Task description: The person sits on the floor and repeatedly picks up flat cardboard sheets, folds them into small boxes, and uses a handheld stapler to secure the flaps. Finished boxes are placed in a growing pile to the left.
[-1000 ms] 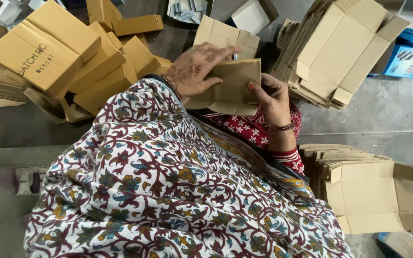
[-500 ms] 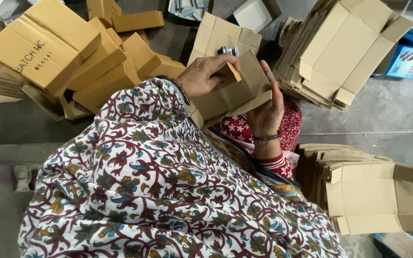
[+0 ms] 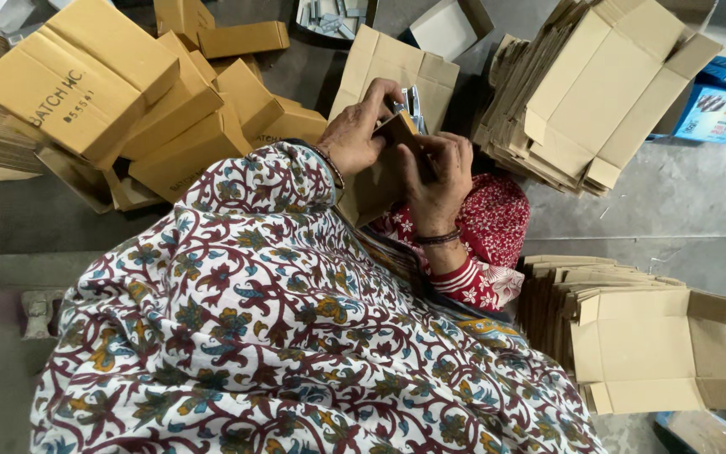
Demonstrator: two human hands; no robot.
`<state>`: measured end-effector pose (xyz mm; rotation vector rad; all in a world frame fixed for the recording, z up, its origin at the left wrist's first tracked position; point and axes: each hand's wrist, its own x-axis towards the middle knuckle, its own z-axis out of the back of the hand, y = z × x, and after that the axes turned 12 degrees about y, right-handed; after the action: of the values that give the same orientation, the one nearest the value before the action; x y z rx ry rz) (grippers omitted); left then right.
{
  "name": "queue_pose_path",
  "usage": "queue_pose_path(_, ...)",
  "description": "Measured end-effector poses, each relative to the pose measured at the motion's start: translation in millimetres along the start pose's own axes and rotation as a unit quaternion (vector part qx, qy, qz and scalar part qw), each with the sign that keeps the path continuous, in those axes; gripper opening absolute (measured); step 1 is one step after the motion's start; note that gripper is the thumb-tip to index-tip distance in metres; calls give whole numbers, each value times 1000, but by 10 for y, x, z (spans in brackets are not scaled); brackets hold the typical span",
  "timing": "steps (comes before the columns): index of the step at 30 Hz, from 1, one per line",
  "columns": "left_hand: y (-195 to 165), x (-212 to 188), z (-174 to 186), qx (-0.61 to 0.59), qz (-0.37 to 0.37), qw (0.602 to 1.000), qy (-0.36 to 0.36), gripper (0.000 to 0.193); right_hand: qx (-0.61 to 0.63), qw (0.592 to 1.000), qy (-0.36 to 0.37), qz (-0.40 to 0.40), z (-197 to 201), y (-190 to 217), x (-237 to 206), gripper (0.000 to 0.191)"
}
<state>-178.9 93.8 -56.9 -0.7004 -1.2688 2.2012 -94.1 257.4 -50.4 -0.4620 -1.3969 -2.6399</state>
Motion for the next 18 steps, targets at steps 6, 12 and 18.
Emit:
queue_pose_path(6,51,8,12,-301,-41,949,80,55,166,986,-4,-8,85,-331,230,13)
queue_pose_path(12,47,-62,-41,-543,96,824,128,77,350,936,39,-20,8,-501,312,10)
queue_pose_path(18,121,-70,-8,-546,84,831,65,73,340,934,53,-101,-122,-550,354,33)
